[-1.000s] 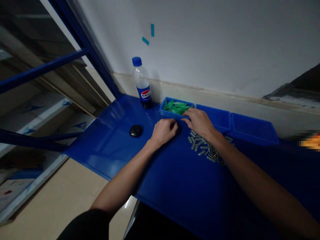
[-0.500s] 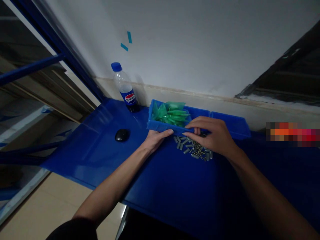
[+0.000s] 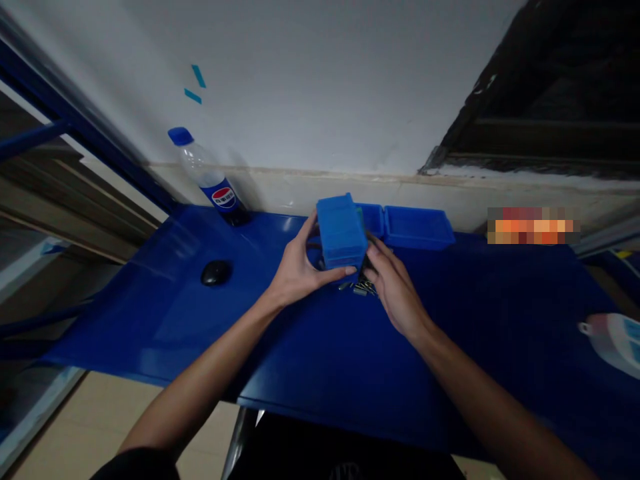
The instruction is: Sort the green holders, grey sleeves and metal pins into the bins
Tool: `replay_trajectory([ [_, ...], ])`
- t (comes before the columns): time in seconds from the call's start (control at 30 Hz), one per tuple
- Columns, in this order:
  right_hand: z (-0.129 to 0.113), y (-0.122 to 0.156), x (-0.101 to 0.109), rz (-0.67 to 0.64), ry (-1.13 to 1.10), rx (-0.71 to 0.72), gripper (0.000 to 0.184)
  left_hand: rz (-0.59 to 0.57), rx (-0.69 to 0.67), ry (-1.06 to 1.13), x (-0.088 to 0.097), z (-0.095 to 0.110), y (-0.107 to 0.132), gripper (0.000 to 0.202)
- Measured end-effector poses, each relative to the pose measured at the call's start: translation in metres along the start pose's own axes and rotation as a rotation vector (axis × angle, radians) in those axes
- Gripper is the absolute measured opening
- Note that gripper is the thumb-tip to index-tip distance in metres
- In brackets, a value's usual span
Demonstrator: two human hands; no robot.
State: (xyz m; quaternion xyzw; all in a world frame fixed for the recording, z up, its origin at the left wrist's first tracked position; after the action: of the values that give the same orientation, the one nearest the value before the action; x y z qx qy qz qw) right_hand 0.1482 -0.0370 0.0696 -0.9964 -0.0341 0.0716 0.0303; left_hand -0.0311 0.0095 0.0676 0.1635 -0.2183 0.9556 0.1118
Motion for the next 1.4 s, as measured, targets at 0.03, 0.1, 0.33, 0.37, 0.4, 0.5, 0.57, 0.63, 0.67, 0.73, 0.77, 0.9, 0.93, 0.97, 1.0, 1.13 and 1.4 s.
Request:
replay_trajectory([
  [0.03,0.004,0.003,0.001,0.035,-0.125,-0.034,0.05,-0.017,-0.025,-0.088,-0.002,0.005,-0.003,0.115],
  [0.1,0.011,0.007,0.003,0.114,-0.318,-0.079,0.051,-0.081,-0.096,-0.266,-0.009,0.014,-0.009,0.118],
  [0.33,0.028,0.009,0.019,0.208,-0.495,-0.157,0.067,-0.341,-0.174,-0.712,-0.031,0.03,-0.032,0.108],
  [0.37,0.031,0.009,0.02,0.209,-0.508,-0.171,0.067,-0.369,-0.173,-0.743,-0.033,0.029,-0.033,0.106],
  [0.4,0.034,0.01,0.021,0.205,-0.512,-0.18,0.067,-0.394,-0.173,-0.763,-0.034,0.028,-0.035,0.104],
  [0.5,0.041,0.01,0.023,0.215,-0.452,-0.176,0.066,-0.441,-0.173,-0.775,-0.035,0.023,-0.038,0.101],
  [0.57,0.045,0.01,0.028,0.265,-0.387,-0.168,0.062,-0.442,-0.176,-0.767,-0.033,0.02,-0.039,0.103],
  [0.63,0.048,0.009,0.036,0.319,-0.276,-0.155,0.06,-0.439,-0.178,-0.761,-0.03,0.018,-0.041,0.103],
  [0.67,0.048,0.009,0.042,0.337,-0.192,-0.146,0.059,-0.44,-0.177,-0.762,-0.029,0.018,-0.041,0.102],
  [0.73,0.046,0.006,0.053,0.305,0.036,-0.111,0.059,-0.444,-0.174,-0.772,-0.027,0.016,-0.041,0.1],
  [0.77,0.044,0.005,0.059,0.274,0.163,-0.087,0.058,-0.443,-0.176,-0.775,-0.027,0.015,-0.04,0.099],
  [0.9,0.033,0.002,0.077,0.282,0.685,0.037,0.048,-0.413,-0.202,-0.766,-0.027,0.01,-0.035,0.094],
  [0.93,0.03,0.002,0.08,0.307,0.782,0.086,0.044,-0.408,-0.213,-0.763,-0.026,0.008,-0.033,0.092],
  [0.97,0.028,0.002,0.081,0.337,0.857,0.136,0.04,-0.404,-0.225,-0.761,-0.026,0.005,-0.03,0.09],
  [1.0,0.026,0.003,0.082,0.363,0.911,0.182,0.038,-0.397,-0.236,-0.758,-0.025,0.003,-0.027,0.087],
  [1.13,0.024,0.003,0.083,0.427,1.003,0.295,0.035,-0.31,-0.23,-0.697,-0.017,-0.009,-0.015,0.084],
  [1.4,0.002,-0.011,0.056,0.344,1.0,0.55,0.022,0.103,-0.047,-0.377,0.012,-0.032,0.006,0.08],
])
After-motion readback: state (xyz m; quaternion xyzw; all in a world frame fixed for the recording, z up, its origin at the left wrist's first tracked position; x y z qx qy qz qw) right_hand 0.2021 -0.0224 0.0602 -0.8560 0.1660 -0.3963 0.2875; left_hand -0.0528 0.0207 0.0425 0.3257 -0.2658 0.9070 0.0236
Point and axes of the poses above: each hand's wrist, its own y-axis away from the middle knuckle, its own x-axis out of the back of the hand, z = x × y, the point moved 2 cm from there along -y, towards the middle knuckle, and after that the axes turned 1 degree about y, right-handed, at the moved point
